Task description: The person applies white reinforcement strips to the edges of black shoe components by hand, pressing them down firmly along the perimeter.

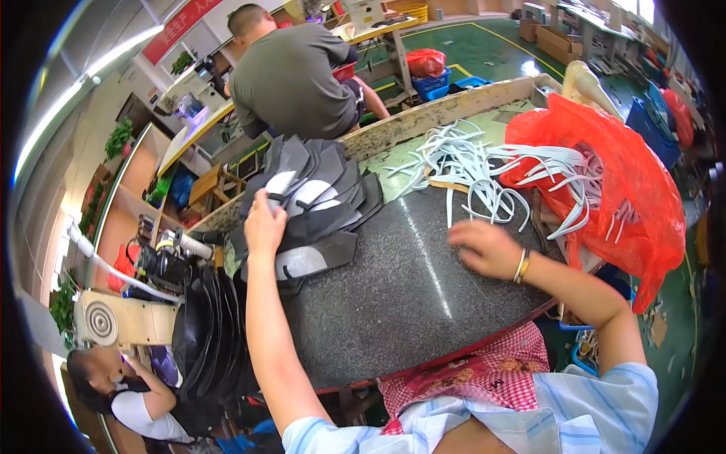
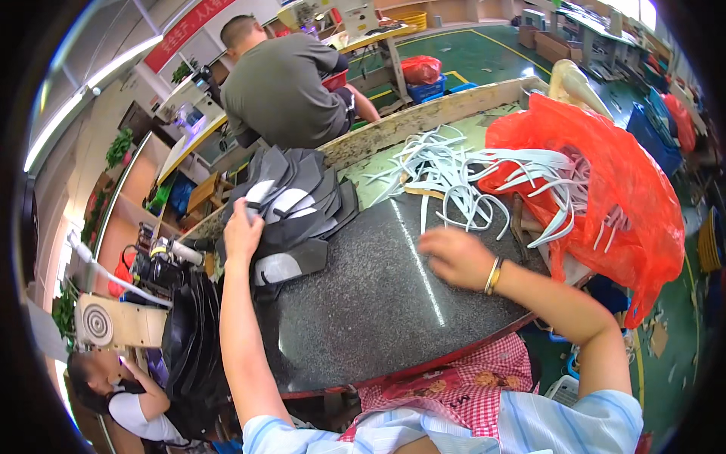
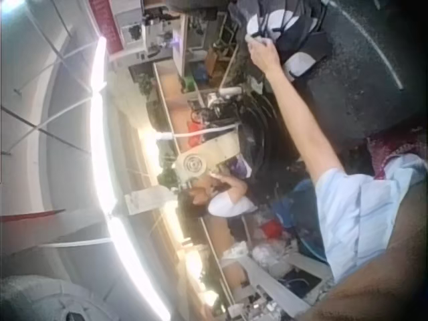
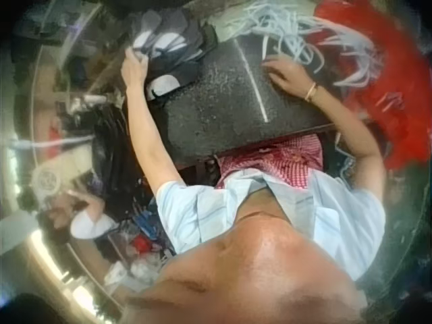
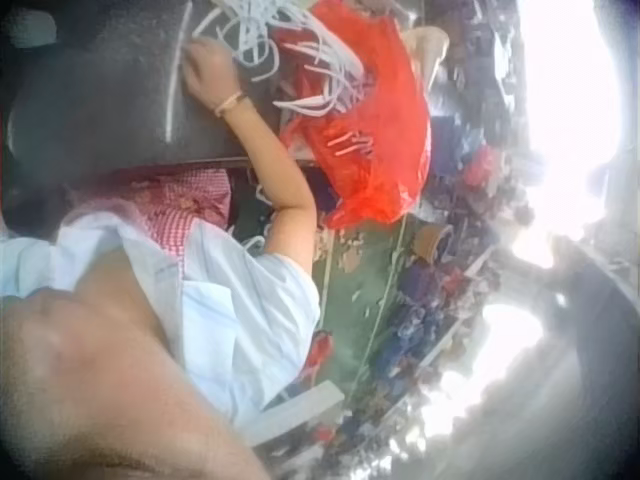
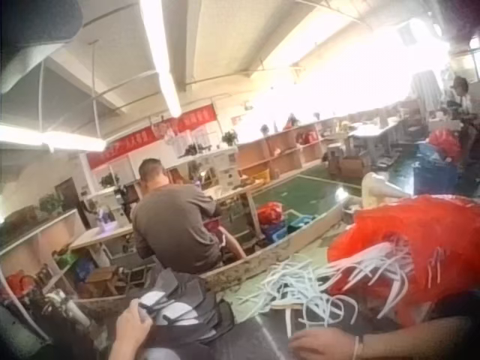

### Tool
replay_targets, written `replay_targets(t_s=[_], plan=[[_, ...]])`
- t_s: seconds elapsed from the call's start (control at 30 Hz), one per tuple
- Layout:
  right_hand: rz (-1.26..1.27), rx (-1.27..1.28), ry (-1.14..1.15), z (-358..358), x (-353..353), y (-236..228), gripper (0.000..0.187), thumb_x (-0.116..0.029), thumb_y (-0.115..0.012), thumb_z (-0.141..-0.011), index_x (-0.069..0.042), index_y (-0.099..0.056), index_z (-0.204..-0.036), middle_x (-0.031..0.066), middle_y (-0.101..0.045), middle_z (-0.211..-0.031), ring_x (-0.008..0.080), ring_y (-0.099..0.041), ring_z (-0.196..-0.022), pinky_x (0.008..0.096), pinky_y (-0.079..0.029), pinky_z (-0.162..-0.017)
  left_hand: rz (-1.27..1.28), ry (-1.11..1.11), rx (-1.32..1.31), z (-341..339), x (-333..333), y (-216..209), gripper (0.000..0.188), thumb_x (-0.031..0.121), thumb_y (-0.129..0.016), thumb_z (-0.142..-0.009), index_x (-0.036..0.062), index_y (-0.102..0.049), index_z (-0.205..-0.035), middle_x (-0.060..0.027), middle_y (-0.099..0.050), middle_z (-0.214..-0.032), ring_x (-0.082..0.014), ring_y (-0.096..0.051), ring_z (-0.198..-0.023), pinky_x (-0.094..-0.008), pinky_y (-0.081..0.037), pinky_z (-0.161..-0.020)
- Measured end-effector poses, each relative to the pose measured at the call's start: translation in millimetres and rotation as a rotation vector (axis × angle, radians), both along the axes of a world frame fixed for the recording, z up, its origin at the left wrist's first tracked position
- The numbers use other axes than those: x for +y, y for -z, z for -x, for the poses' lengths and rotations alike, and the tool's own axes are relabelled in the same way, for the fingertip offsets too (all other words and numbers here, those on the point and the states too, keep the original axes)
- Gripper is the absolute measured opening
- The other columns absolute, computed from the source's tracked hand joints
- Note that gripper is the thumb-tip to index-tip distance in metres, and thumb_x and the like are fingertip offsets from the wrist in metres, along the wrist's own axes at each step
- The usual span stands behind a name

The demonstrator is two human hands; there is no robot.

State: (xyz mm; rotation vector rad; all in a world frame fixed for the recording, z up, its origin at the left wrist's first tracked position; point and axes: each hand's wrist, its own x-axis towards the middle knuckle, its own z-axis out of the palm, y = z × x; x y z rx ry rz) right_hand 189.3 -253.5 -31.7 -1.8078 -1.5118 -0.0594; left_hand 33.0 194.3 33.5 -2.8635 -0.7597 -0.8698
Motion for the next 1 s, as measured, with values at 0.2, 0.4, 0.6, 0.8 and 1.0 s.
replay_targets(t_s=[0.2,0.4,0.6,0.8,1.0], plan=[[0.077,-0.006,0.404,-103,6,-8,0.028,-0.01,-0.065,-0.079,-0.006,-0.066,-0.107,0.0157,-0.063,-0.103,0.0343,-0.062,-0.1,0.0426,-0.051,-0.088,-0.317,0.16,-0.36,45,-158,-68,0.041,-0.001,-0.054,-0.089,0.0002,-0.057,-0.129,-0.0195,-0.065,-0.119,-0.0392,-0.064,-0.107,-0.0457,-0.051,-0.092],[0.347,0.018,0.481,-117,60,-18,0.014,-0.021,-0.071,-0.076,-0.007,-0.072,-0.074,0.0129,-0.07,-0.087,0.0317,-0.067,-0.085,0.0416,-0.054,-0.077,0.062,0.51,0.04,106,-308,59,0.046,0.001,-0.068,-0.074,-0.0022,-0.063,-0.12,-0.0175,-0.064,-0.118,-0.0336,-0.063,-0.107,-0.0444,-0.051,-0.095],[-0.105,1.65,-0.307,-71,37,-48,0.018,-0.013,-0.062,-0.097,-0.003,-0.059,-0.111,0.0026,-0.067,-0.094,0.0064,-0.061,-0.075,0.0188,-0.051,-0.065,0.181,0.53,0.016,97,-318,66,0.046,0.0,-0.076,-0.067,-0.0013,-0.064,-0.111,-0.0155,-0.062,-0.115,-0.0334,-0.062,-0.105,-0.0407,-0.053,-0.091],[-0.441,1.996,-0.601,57,-11,-24,0.021,-0.024,-0.05,-0.103,-0.004,-0.057,-0.106,0.0037,-0.057,-0.075,0.0113,-0.052,-0.069,0.0271,-0.042,-0.062,0.251,0.53,0.249,119,-340,62,0.042,0.004,-0.075,-0.071,-0.0018,-0.063,-0.111,-0.0143,-0.062,-0.109,-0.0336,-0.062,-0.099,-0.0411,-0.053,-0.084],[-0.074,1.377,-0.322,123,-27,-25,0.032,-0.028,-0.046,-0.105,0.002,-0.058,-0.106,0.0114,-0.064,-0.088,0.0148,-0.061,-0.08,0.0291,-0.049,-0.07,0.912,0.46,-0.042,124,-332,38,0.022,0.007,-0.078,-0.082,0.0014,-0.067,-0.101,-0.0115,-0.069,-0.092,-0.0234,-0.069,-0.087,-0.0321,-0.055,-0.075]])
